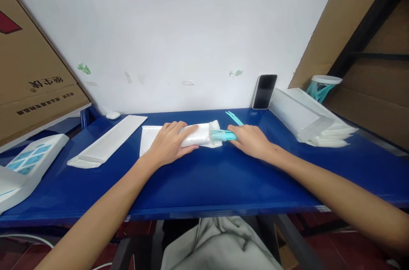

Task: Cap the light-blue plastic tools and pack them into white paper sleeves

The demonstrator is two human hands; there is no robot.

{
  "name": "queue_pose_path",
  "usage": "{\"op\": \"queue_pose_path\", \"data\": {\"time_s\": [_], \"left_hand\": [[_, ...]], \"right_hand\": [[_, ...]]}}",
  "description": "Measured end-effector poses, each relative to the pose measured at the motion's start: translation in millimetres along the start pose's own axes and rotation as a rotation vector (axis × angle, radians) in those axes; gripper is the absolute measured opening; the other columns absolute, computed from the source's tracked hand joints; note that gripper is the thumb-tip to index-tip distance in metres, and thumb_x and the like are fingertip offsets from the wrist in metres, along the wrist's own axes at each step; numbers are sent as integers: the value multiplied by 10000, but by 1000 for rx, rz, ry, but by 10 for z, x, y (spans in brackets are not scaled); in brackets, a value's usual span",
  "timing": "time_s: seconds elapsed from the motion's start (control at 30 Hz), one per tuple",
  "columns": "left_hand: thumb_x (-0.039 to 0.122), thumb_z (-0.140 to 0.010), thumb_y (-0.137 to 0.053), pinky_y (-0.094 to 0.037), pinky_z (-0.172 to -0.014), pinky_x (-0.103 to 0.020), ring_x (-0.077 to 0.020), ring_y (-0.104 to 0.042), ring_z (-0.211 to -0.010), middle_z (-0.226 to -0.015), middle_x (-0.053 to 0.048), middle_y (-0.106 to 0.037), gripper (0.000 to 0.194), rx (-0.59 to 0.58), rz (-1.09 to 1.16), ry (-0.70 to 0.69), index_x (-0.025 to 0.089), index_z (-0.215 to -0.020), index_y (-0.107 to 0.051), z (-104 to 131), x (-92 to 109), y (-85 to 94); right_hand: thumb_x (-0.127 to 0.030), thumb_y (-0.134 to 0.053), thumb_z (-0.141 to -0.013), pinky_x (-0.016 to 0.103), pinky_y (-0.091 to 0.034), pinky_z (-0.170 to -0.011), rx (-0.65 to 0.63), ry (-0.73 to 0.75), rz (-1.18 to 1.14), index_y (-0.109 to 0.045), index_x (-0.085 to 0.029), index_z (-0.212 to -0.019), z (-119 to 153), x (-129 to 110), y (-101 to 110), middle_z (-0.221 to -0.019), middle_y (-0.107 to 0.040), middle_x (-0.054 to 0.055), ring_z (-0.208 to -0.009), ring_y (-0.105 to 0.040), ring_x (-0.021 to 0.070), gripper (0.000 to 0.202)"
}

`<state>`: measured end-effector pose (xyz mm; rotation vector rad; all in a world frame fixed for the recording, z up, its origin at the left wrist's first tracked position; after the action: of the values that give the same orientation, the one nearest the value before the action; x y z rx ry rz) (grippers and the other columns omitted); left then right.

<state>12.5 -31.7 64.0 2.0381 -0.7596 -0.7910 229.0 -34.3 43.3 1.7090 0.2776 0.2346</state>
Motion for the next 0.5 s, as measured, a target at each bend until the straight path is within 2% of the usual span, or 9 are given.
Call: {"op": "queue_pose_path", "data": {"time_s": [0.1,0.27,0.4,0.5], "left_hand": [[547,-1017,-499,-410,-810,-371,-266,-600,-924,-1156,-147,-662,527,-14,36,-44,186,-1387,-600,-20,171,-13],[494,-1004,-558,-401,-789,-357,-267,-621,-924,-1108,-118,-682,473,-47,60,3,205,-1377,-590,-63,445,-20],[526,-964,-599,-430,-762,-363,-294,-664,-922,-1084,-97,-715,570,-219,230,115,211,-1432,-516,-103,524,-82],[534,-919,-628,-436,-700,-356,-317,-691,-882,-1032,-89,-736,540,-339,415,242,193,-1333,-563,-158,503,-100]], "right_hand": [[-269,-545,-982,304,-217,-548,-17,15,157,-607,-187,-1053,26,-124,27,-951,-746,103,-763,-688,227,125],[-85,-467,-974,319,-270,-562,-31,132,244,-604,-141,-1104,125,-421,160,-952,-730,124,-802,-700,225,197],[-16,-525,-891,309,-300,-574,-127,238,152,-586,-131,-1059,150,-627,326,-977,-712,111,-804,-686,218,212],[-43,-601,-847,299,-292,-551,-210,289,103,-572,-130,-1068,123,-770,493,-972,-708,108,-756,-663,203,240]]}}
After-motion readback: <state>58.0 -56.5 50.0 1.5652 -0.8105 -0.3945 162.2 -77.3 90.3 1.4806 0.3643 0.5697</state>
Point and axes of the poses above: each hand's wrist, its own z-axis away from the middle knuckle, its own y-axis out of the back of the hand, x = y × z, the point moved 8 cm from there along -z, towards the middle knuckle
